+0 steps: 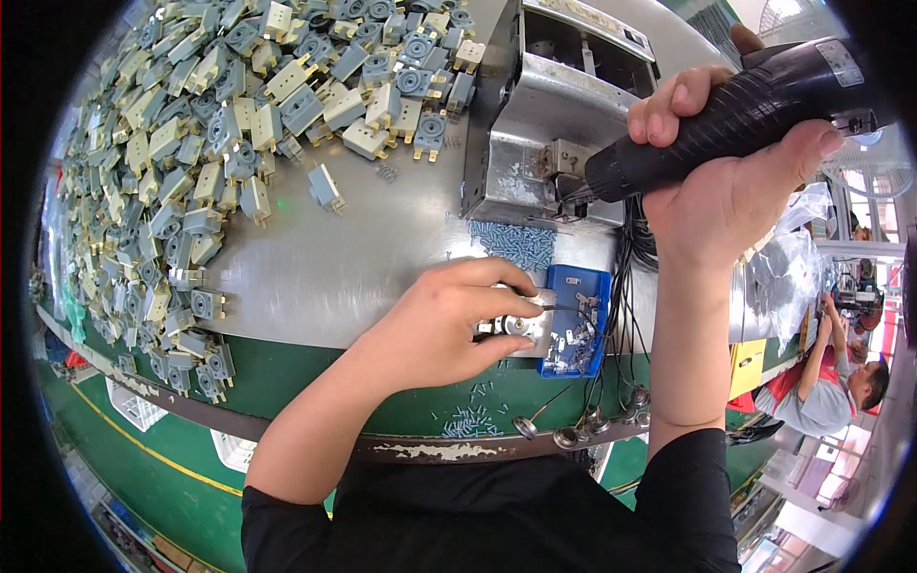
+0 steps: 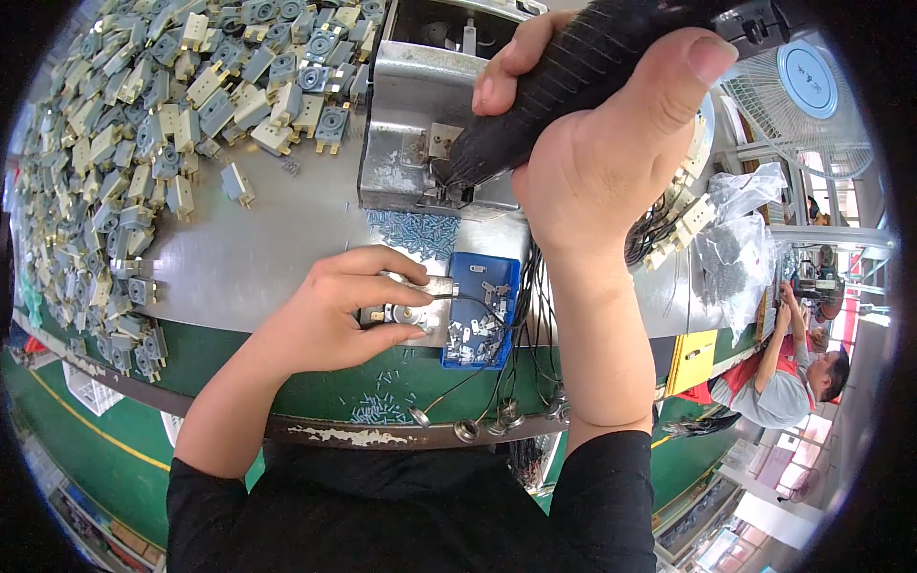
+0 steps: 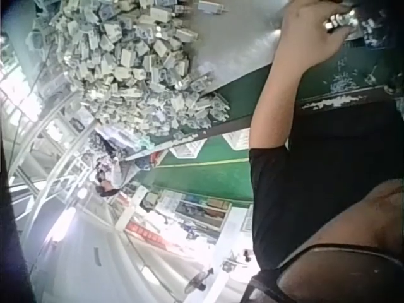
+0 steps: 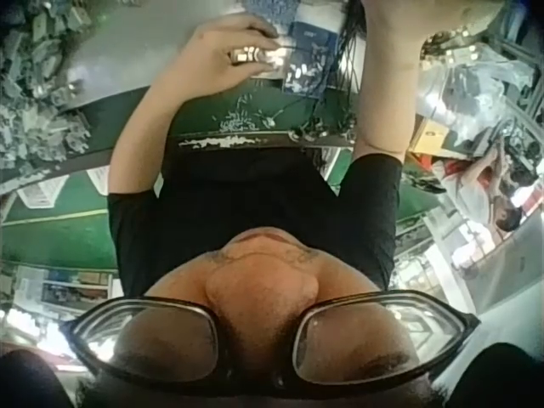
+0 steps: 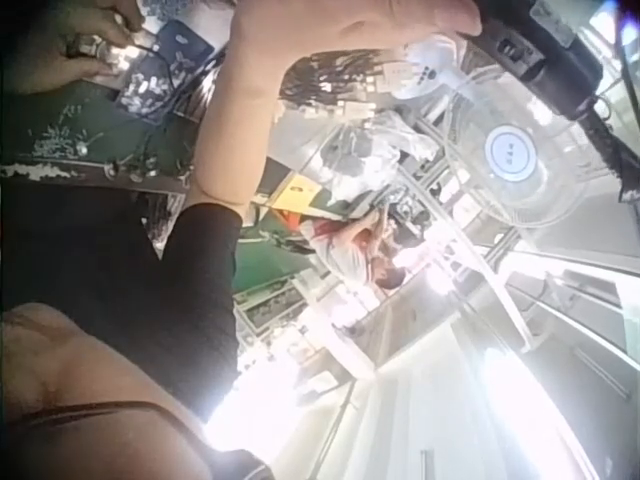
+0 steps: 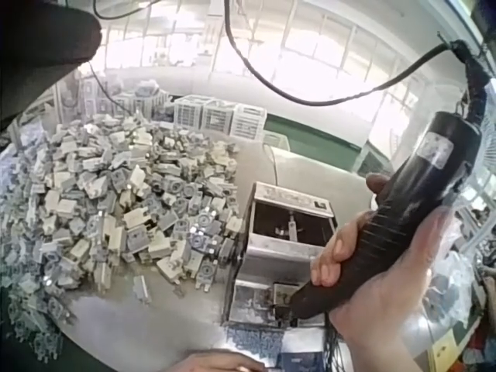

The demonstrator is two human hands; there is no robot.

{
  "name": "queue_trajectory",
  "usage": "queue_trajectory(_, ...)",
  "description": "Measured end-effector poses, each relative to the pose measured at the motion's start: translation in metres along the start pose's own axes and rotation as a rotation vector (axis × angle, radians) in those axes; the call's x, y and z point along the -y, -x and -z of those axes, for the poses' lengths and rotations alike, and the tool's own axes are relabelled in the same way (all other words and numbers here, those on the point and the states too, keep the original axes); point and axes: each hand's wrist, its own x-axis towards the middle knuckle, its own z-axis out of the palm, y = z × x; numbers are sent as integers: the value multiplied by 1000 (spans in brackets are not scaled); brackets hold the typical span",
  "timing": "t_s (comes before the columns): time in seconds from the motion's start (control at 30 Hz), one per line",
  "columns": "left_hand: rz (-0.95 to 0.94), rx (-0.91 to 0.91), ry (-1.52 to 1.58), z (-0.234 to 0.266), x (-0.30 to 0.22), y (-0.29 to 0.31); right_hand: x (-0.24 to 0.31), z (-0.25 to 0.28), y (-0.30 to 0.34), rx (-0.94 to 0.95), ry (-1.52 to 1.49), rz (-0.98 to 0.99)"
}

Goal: Assembling small mechanical or electronic components at a factory workbench using an electric screwdriver.

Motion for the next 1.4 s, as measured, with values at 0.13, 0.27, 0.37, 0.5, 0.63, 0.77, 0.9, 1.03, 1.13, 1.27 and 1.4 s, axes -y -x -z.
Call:
queue_trajectory(0.13,3,-3,6,0,0,0,-3,4,0,63,-130,-28)
queue_trajectory(0.27,-11,-9,-1,-1,-1,1,-2,5,4,81,-135,-13)
queue_trajectory(0.37,-1,-3,5,-2,-2,2,-3,1,7,98,-166,6)
queue_trajectory(0.5,-17,-7,16,-5,1,2,0,3,14,124,-123,-1)
queue_trajectory(0.63,-24,-30,-19,1,1,6,31,-21,44,150,-4,-195)
queue_trajectory(0.77,-45,-28,11,-2,4,2,24,-11,62,474,-351,51)
queue_trajectory(0.9,-45,-36,19,-4,5,2,39,-10,92,305,-165,-88)
queue_trajectory(1.03,-34,-24,24,-4,3,5,31,-13,99,281,-163,-58)
queue_trajectory(1.13,-29,-35,26,-4,2,7,27,-13,101,304,-220,-74)
queue_trajectory(1.27,-46,-33,19,-6,3,5,25,-10,101,298,-223,-61)
queue_trajectory(1.4,-42,-49,5,-6,8,9,21,-10,102,300,-225,-54)
